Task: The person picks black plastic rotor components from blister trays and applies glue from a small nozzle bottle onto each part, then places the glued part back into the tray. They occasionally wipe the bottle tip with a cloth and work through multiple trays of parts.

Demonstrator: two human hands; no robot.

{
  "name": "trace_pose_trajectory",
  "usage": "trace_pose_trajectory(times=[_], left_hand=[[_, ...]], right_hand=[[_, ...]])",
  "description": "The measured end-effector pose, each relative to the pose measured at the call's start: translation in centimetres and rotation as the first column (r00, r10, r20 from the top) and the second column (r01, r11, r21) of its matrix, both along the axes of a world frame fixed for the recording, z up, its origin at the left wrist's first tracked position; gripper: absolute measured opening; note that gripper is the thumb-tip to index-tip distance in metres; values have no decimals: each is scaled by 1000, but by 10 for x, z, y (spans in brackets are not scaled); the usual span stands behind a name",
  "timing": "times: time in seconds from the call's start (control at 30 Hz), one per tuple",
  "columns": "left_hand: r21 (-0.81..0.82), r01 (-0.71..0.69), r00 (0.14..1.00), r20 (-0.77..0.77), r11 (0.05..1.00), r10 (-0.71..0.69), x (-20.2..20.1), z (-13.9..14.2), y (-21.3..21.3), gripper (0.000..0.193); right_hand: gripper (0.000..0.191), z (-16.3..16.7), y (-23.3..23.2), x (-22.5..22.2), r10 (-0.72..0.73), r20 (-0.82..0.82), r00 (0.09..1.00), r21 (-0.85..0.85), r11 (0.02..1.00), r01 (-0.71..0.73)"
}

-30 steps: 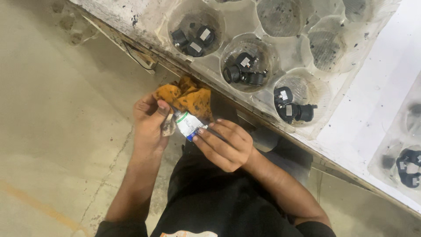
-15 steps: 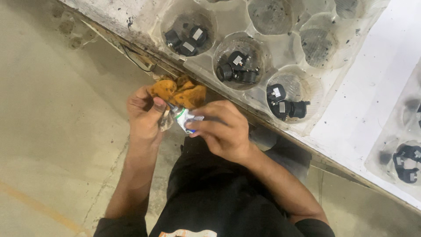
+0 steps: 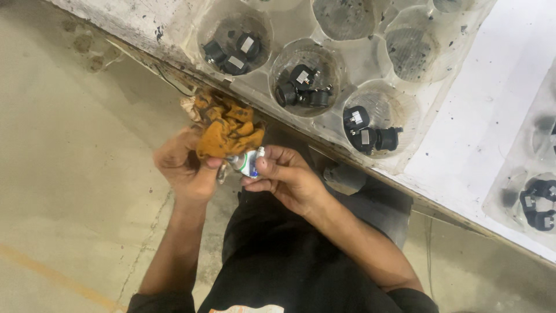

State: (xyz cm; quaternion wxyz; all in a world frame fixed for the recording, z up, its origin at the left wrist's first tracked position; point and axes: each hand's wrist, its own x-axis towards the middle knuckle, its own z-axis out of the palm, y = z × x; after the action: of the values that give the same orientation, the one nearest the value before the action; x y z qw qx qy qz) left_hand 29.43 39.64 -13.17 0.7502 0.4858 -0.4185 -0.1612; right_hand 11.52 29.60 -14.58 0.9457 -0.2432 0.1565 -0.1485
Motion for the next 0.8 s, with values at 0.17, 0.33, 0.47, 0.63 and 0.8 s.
trace_pose_trajectory(times=[0.17,0.33,0.47,0.63,0.8], left_hand=[[58,-44,990,133,997,36,0,3,0,27],[97,-56,990,137,994,42,-2,-1,2,21],[235,-86,994,-48,968,100,-2,-15,8,16],[477,10,950,-279,879,141,20,-33,7,7],[608,-364,915,375,706,149,69,3,3,10]], right_hand=[[19,-2,3,13,-87,-56,995,-26,996,86],[22,-2,-1,13,-21,-116,993,0,1000,21],[21,-6,12,26,-295,-142,945,-298,923,243],[22,-20,22,38,-666,130,735,-949,130,286],[24,-31,17,37,-637,-36,770,-810,470,351]])
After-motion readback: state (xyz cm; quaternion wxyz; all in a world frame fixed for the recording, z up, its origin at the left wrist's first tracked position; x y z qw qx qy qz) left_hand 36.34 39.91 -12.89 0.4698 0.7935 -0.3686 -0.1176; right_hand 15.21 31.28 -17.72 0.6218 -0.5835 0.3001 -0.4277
